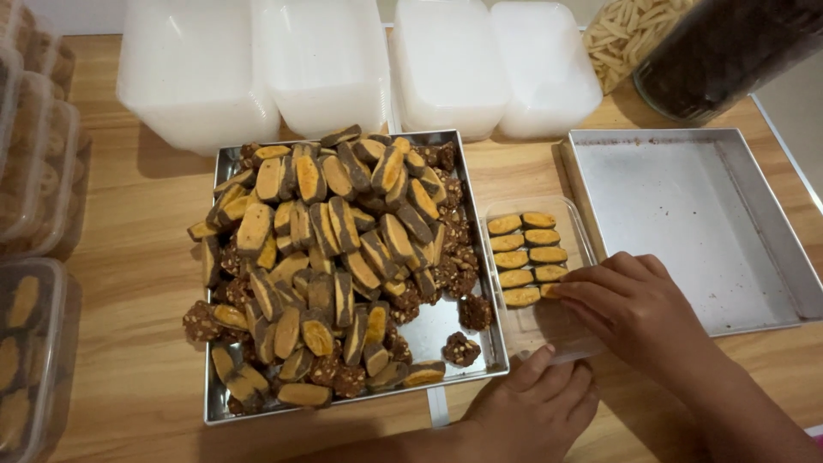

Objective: Arranging chocolate-striped cookies into neat rows within a clear plastic container from a metal tray.

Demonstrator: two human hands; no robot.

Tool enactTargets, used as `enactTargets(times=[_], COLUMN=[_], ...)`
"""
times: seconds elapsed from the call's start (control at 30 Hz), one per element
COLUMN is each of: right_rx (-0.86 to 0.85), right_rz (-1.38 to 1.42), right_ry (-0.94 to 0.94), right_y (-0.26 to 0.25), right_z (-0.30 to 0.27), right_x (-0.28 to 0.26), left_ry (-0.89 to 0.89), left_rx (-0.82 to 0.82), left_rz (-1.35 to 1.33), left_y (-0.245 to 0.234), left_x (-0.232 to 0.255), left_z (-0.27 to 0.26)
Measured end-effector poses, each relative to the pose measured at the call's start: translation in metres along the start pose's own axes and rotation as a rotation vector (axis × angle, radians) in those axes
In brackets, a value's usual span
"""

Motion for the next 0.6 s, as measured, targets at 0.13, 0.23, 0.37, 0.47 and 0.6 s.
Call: enactTargets(times=[0.13,0.23,0.37,0.47,0.6], right_rx=[-0.020,-0.045,-0.068,-0.062,0.014], right_rz=[-0.003,-0.027,-0.066,0.002,0.062], right_ry=[0.013,0.016,0.021,0.019,-0.042], right_y=[0.002,0.003,0.002,-0.005,-0.023], right_z=[-0.001,0.001,0.001,0.011,0.039], right_x=[0.001,0.001,0.000,-0.007,-0.029], left_ry=[-0.030,-0.032,-0.040,-0.077,-0.078], left_rx=[0.122,0.101,0.114,0.200,0.149], left_rz=[-0.102,-0.089,-0.111,-0.219,-0.279], left_y=[-0.011,-0.009,-0.018,-0.034,-0.021], left_x=[-0.004,-0.003,-0.005,-0.011,-0.005], left_z=[0.000,0.001,0.004,0.007,0.003])
Point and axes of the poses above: each hand's wrist, its own z-axis towards the middle knuckle, its own y-axis out of the palm, x = y × z, the point moved 8 cm from there along z, towards the middle knuckle, and after that the axes turned 12 degrees about -y, right-handed, at the moved point
